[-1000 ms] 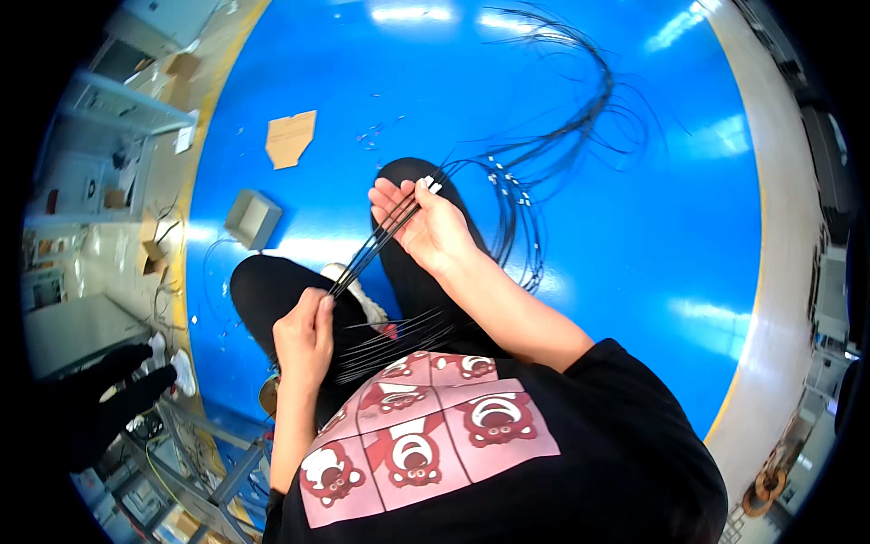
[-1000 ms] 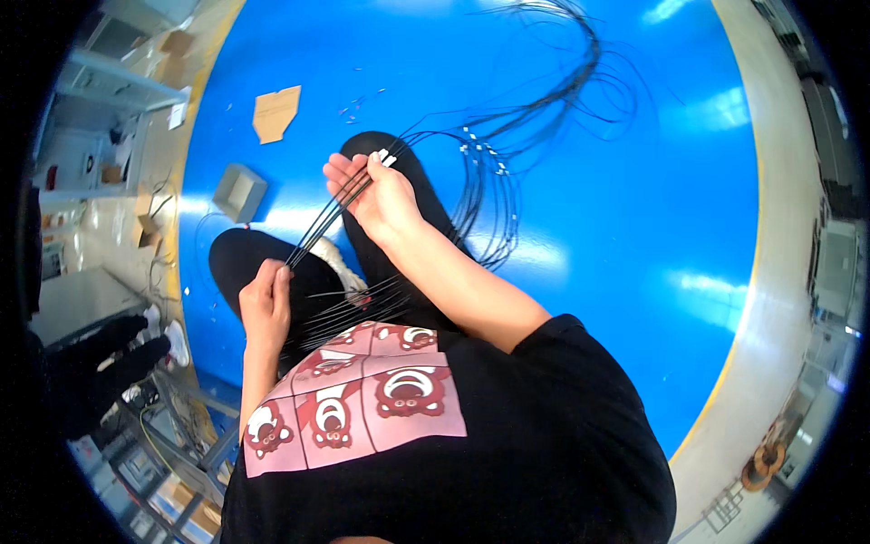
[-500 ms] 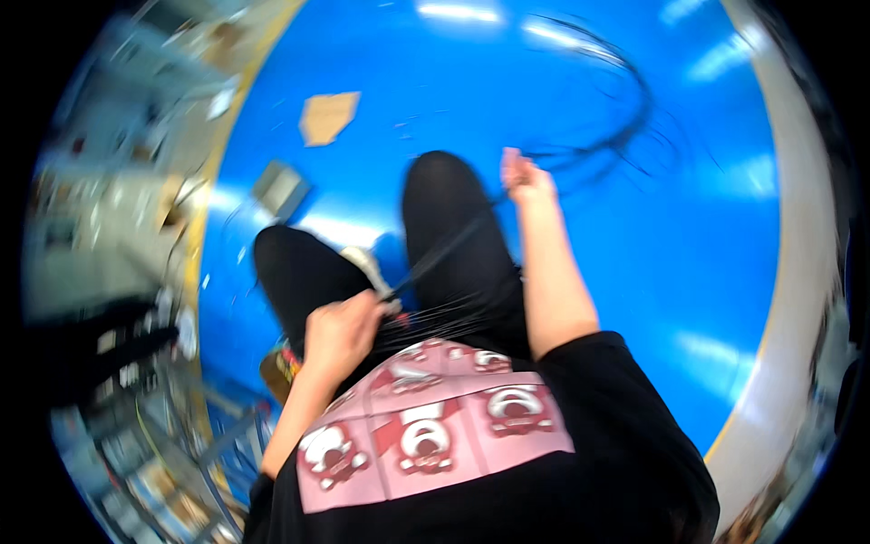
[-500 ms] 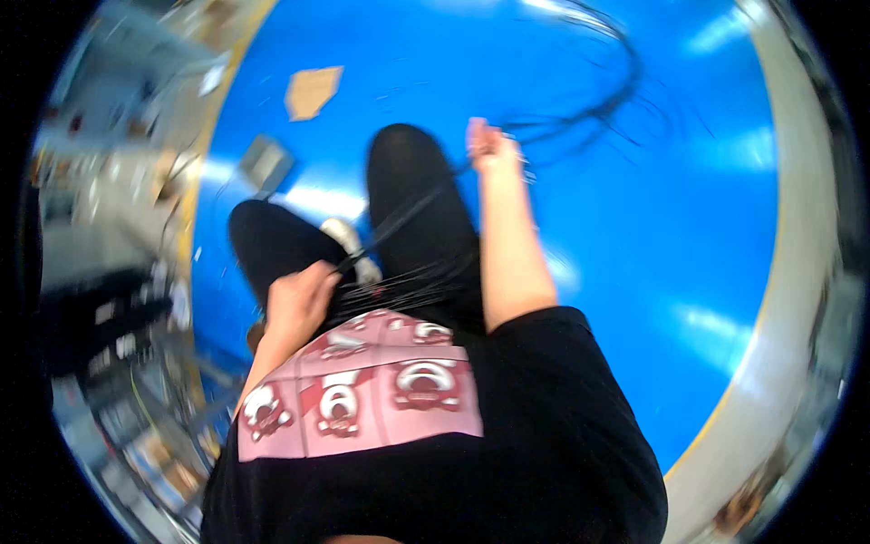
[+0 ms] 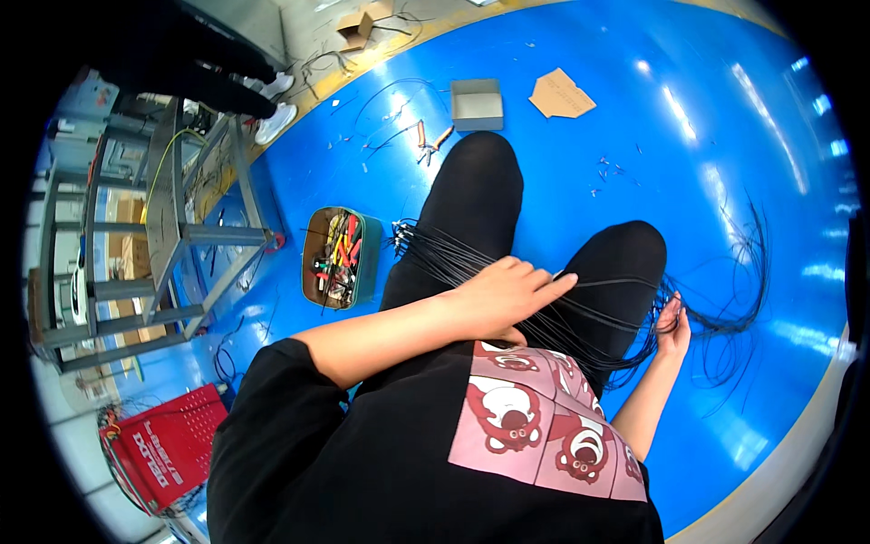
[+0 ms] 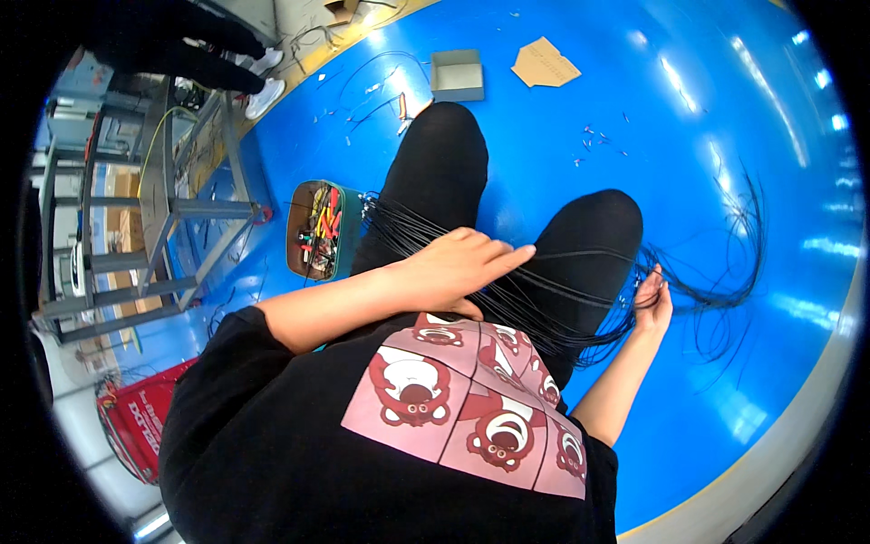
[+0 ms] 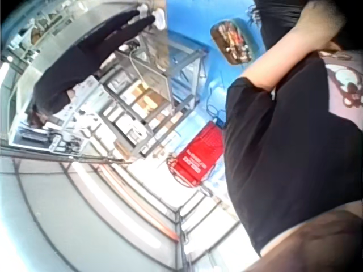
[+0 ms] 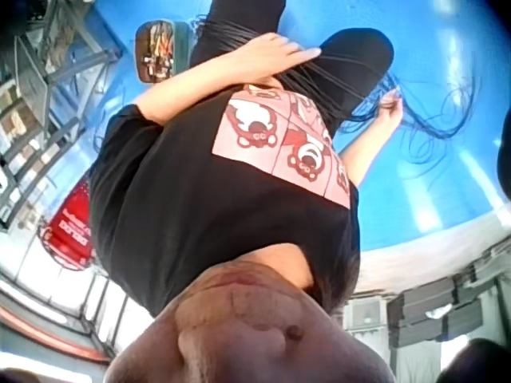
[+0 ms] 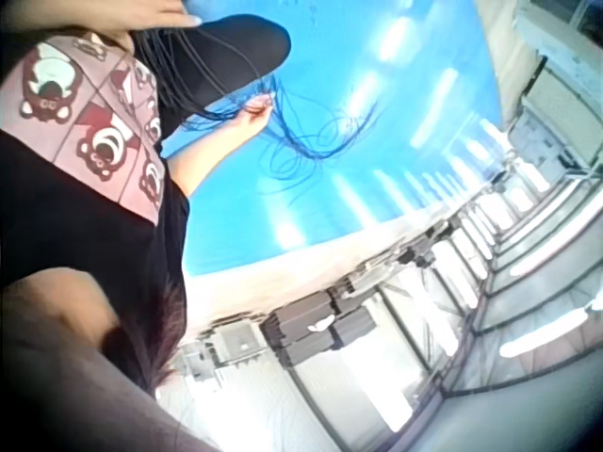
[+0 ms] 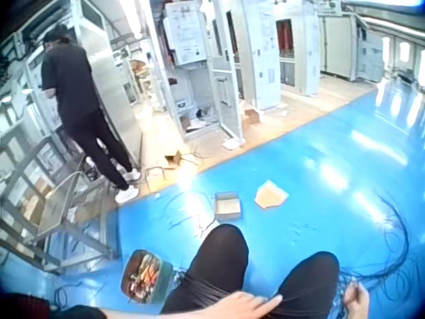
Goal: The person sits on the floor and repeatedly gathers, aligns, and separates a bundle of black wires with white connectors. They adjust the bundle in their hands, occasionally lifting and repositioning the wires to maintain alignment.
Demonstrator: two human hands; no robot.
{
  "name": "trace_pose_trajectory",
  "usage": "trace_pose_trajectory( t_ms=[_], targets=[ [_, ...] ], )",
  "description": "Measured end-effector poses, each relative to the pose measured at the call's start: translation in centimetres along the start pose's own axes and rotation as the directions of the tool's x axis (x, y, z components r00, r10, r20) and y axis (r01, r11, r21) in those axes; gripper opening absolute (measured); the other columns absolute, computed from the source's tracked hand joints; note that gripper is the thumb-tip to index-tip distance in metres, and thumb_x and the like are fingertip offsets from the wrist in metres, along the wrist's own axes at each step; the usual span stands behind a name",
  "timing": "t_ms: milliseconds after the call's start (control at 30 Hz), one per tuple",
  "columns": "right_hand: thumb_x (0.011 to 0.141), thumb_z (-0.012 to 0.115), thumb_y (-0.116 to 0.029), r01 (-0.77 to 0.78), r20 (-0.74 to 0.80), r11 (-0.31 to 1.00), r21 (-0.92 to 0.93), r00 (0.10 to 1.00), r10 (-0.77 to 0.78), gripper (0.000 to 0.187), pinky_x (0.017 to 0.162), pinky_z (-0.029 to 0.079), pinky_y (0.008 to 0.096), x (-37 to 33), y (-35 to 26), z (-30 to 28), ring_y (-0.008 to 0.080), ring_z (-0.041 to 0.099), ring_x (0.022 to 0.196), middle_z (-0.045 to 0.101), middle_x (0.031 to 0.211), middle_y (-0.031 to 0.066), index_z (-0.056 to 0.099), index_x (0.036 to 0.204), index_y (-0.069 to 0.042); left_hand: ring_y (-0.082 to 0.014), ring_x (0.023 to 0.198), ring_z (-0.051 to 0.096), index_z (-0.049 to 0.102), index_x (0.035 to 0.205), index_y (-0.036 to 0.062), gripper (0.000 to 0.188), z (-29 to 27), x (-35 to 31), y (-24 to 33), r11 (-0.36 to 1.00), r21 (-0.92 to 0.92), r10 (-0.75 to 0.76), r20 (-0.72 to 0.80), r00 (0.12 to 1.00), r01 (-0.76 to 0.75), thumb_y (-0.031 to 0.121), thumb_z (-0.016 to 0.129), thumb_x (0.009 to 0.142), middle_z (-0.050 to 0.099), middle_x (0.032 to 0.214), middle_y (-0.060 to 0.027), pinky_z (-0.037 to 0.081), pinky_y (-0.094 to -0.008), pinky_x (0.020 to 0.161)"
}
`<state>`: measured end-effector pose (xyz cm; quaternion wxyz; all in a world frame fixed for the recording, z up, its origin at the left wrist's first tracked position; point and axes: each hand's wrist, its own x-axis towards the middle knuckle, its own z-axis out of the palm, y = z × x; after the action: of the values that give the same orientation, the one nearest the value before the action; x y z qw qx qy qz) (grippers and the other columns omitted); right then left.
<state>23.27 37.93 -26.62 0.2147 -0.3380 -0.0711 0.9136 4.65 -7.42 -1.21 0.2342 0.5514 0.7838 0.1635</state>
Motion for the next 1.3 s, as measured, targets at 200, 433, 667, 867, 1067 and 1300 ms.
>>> trace_pose_trajectory(
  t_ms=[200,433,667,867,1067,1300],
  targets=[
    [0.100,0.048,-0.023,-0.082,-0.287,0.731,-0.677,0.944,-0.161,0.034,0.096,0.052,0.0414,-4.0,2.6,6.5,0.0339,0.062,0.110,0.063,0.114,0.0223,0.050,0.117,0.007,-0.0242,0.070,0.065,0.056,0.108,0.0037,0.034,4.2,1.2,-2.1,0.975,0.218,-0.042,-0.014,0.999,0.044,0.016,0.066,0.078,0.062,0.081,-0.0063,0.050,-0.0351,0.063],
    [0.102,0.045,-0.024,0.707,0.798,-0.403,-0.582,0.592,-0.115,0.029,0.077,0.047,0.0292,-13.4,14.6,22.1,0.0170,0.062,0.085,0.067,0.093,0.0098,0.065,0.103,-0.003,-0.0241,0.062,0.064,0.053,0.084,0.0097,0.011,1.1,0.8,-3.1,0.964,0.244,0.188,-0.350,0.918,-0.104,0.016,0.060,0.079,0.058,0.068,-0.0056,0.050,-0.0375,0.055],
    [0.099,0.044,-0.032,0.623,0.501,-0.374,-0.687,0.779,0.377,0.037,0.074,0.045,0.0407,-17.1,15.8,23.8,0.0322,0.060,0.080,0.061,0.080,0.0173,0.061,0.096,0.001,-0.0285,0.071,0.065,0.056,0.082,0.0121,0.005,-4.9,-1.4,-7.2,0.964,0.266,0.122,-0.475,0.871,0.010,0.012,0.060,0.078,0.059,0.072,-0.0064,0.051,-0.0394,0.057],
    [0.077,0.075,-0.032,0.773,0.714,-0.509,-0.379,0.594,0.371,0.035,0.078,0.044,0.0432,-16.9,17.7,24.1,0.0335,0.061,0.087,0.063,0.088,0.0119,0.061,0.095,-0.006,-0.0305,0.071,0.059,0.058,0.077,0.0085,0.016,-7.6,-10.4,-12.9,0.889,0.197,-0.205,-0.634,0.745,0.413,-0.002,0.062,0.066,0.058,0.070,-0.0087,0.043,-0.0388,0.064],
    [0.076,0.074,-0.022,0.787,0.768,-0.493,-0.372,0.559,0.313,0.027,0.080,0.041,0.0392,-17.0,21.2,21.9,0.0265,0.060,0.088,0.062,0.085,0.0066,0.060,0.093,-0.009,-0.0354,0.105,0.050,0.054,0.104,0.0025,0.045,-3.1,-6.1,-8.6,0.931,0.263,-0.163,-0.321,0.933,0.253,-0.001,0.066,0.060,0.055,0.104,-0.0148,0.039,-0.0435,0.090],
    [0.077,0.072,-0.015,0.824,0.882,-0.336,-0.456,0.469,-0.046,0.032,0.092,0.041,0.0410,-19.8,18.2,20.9,0.0288,0.056,0.101,0.059,0.100,0.0102,0.060,0.105,-0.005,-0.0389,0.097,0.061,0.049,0.119,-0.0006,0.054,-1.7,5.6,2.7,0.994,-0.105,-0.030,0.107,0.994,0.041,0.016,0.073,0.075,0.062,0.102,-0.0213,0.049,-0.0462,0.084]
  ],
)
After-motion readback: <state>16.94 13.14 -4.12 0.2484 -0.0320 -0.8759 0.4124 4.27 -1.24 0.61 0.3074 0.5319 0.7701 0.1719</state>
